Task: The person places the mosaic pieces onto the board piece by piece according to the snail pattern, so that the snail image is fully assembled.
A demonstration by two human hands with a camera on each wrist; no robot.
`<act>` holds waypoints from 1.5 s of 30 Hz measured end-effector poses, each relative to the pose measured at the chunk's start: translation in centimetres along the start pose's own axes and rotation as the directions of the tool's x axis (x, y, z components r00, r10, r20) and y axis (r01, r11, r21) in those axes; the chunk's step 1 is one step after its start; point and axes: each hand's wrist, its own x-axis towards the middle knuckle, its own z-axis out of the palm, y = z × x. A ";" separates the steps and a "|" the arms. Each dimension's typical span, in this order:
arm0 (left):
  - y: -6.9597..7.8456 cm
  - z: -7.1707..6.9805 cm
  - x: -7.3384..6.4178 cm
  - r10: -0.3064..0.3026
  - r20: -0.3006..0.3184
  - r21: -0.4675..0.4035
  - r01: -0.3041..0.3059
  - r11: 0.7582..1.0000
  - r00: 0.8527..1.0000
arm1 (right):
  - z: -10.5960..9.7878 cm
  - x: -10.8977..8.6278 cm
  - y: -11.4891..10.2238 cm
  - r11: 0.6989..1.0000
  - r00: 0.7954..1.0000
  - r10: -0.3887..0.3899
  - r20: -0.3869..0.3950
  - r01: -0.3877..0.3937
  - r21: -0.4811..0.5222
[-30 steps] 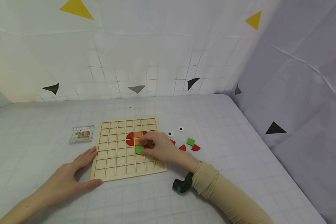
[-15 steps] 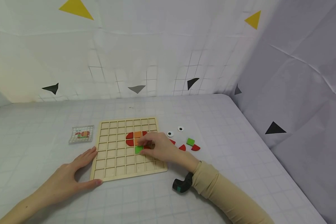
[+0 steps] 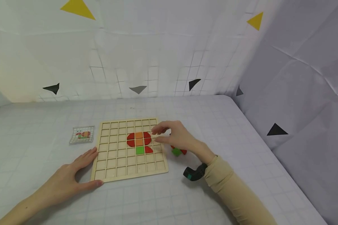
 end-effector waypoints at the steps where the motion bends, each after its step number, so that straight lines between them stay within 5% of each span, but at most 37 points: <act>1: 0.0 0.0 0.0 -0.001 0.002 0.003 0.001 1.000 1.000 | -0.7 -0.1 0.0 1.000 1.000 0.012 0.011 -0.012 -0.002; 8: 0.0 0.0 0.0 -0.003 0.002 0.009 0.003 1.000 1.000 | -4.6 -1.0 2.8 0.990 0.990 0.129 0.064 -0.132 0.046; 17: 0.1 0.0 0.0 0.002 0.002 0.001 -0.002 1.000 1.000 | -6.9 -3.1 7.9 0.931 0.947 0.295 0.125 -0.315 0.185; 27: 0.0 0.1 0.1 0.002 0.003 0.006 -0.002 1.000 1.000 | -8.5 -4.6 9.9 0.924 0.932 0.262 0.251 -0.317 0.214; 36: -0.1 -0.1 0.1 0.005 0.000 0.000 -0.005 1.000 1.000 | -9.0 -4.9 9.7 0.928 0.893 0.232 0.386 -0.322 0.187; 45: -0.1 0.0 0.1 0.004 0.005 0.002 -0.004 1.000 1.000 | -8.6 -4.7 9.5 0.937 0.894 0.246 0.375 -0.319 0.145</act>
